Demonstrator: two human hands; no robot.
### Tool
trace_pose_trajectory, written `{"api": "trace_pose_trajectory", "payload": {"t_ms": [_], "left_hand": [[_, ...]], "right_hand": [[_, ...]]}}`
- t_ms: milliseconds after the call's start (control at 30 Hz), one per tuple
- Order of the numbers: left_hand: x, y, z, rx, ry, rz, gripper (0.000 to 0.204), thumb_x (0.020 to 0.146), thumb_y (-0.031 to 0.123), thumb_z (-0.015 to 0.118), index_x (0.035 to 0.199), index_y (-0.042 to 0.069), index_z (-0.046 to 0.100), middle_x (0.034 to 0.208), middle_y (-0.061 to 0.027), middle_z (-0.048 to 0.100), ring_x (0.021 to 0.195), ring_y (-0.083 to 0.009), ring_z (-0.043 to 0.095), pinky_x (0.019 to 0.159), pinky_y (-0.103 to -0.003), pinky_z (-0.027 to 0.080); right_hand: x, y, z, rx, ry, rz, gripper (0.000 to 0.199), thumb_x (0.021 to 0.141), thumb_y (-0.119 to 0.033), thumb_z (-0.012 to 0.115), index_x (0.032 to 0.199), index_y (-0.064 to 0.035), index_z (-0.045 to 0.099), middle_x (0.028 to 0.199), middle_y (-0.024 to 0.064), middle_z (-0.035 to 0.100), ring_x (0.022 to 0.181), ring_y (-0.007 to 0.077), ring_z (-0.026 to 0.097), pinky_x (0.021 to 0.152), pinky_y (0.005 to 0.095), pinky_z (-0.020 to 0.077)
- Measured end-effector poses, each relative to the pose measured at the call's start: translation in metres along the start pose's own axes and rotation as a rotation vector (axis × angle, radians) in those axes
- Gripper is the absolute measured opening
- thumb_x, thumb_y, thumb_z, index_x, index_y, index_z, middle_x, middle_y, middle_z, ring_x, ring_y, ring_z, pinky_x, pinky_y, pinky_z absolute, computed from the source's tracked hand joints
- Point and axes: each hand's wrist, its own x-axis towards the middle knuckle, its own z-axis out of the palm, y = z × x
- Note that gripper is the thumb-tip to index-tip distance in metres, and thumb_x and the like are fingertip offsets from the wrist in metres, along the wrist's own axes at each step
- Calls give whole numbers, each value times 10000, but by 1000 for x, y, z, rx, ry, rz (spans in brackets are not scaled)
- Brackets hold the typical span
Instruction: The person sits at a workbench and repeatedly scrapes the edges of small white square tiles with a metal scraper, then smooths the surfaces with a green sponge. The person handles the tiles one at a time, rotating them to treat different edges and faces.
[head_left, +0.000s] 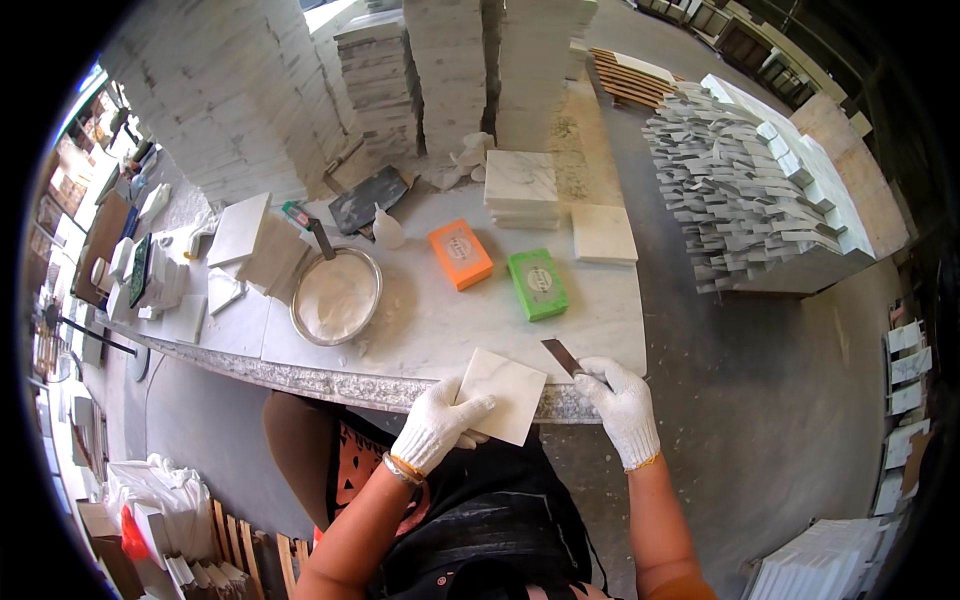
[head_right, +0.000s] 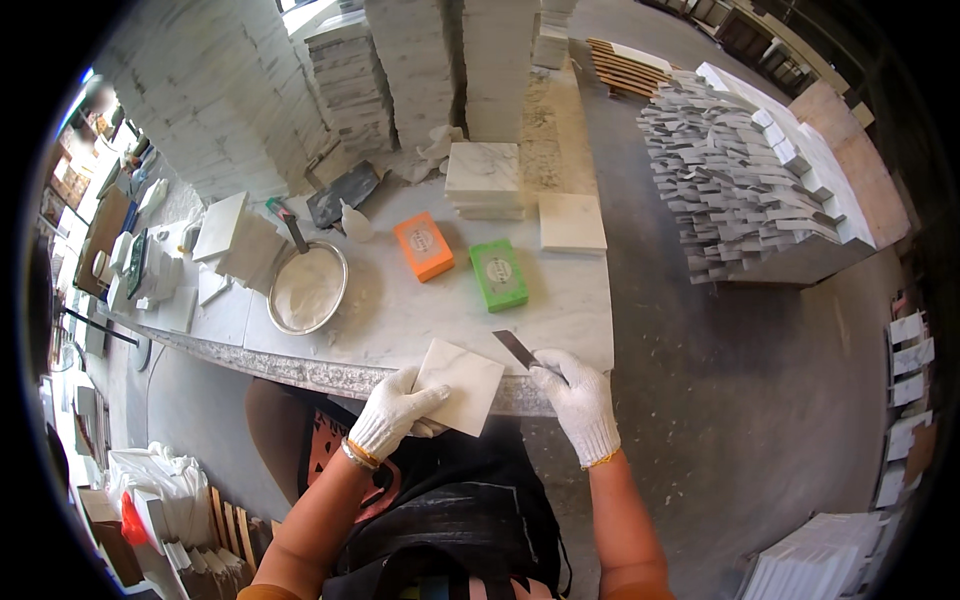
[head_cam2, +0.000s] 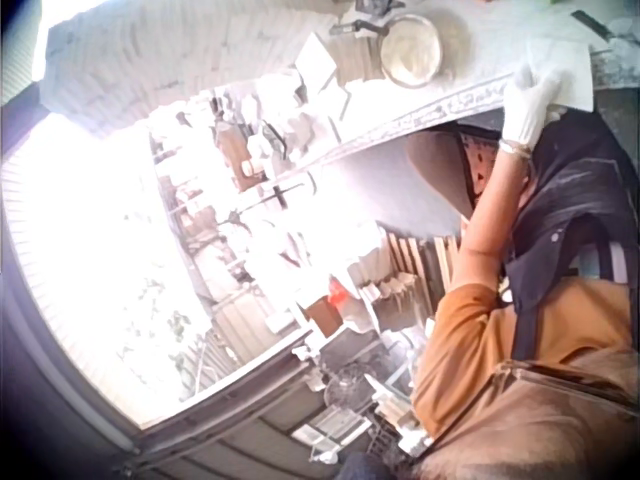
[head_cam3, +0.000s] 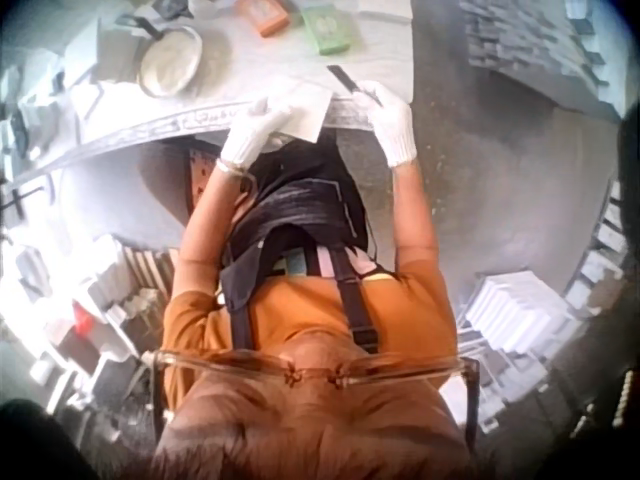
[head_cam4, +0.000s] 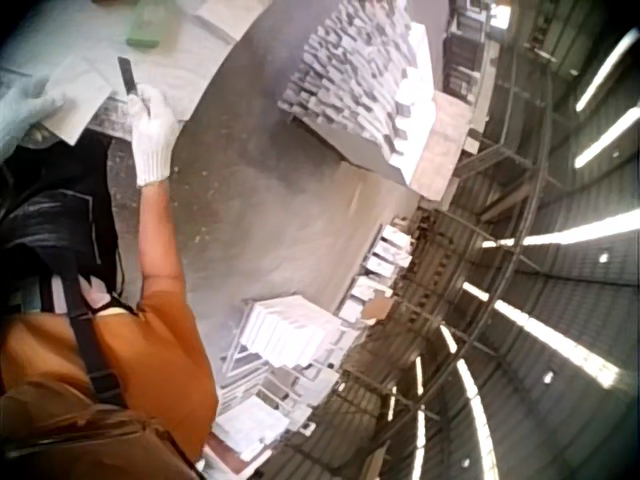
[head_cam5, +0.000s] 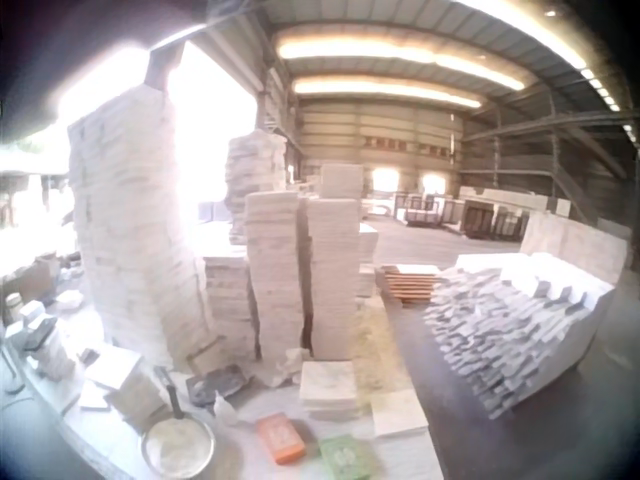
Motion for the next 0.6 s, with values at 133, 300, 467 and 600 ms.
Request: {"api": "trace_pose_trajectory", "payload": {"t_ms": [133,300,467,600], "left_hand": [[2,-12,3,30,84,58,469,942,284,704,1213,-85,600,879,-114,719,643,-128,692,544,-222,555],[1,-12,3,19,127,52,484,940,289,697,1208,-101,595,888,-128,719,630,-134,692,529,-222,545],[0,-9,4,-23,106,52,447,966,264,668,1220,-94,578,865,-116,706,600,-133,673,502,-216,519],[1,-12,4,-69,120,32,415,974,274,661,1183,-78,593,845,-106,700,586,-126,662,491,-212,507]], "right_hand": [[25,4,8,-165,-98,-249,268,940,-136,693,1189,-38,717,1019,99,753,854,197,689,772,313,545],[44,-8,10,-444,-218,-373,286,916,-171,699,1193,-112,739,1061,113,749,904,291,702,805,354,557],[52,0,9,-567,-248,-544,282,912,-200,689,1185,-180,759,1013,93,747,879,285,699,770,375,564],[54,-4,6,-796,-229,-689,300,928,-209,658,1212,-233,750,885,80,711,763,282,672,672,403,551]]}}
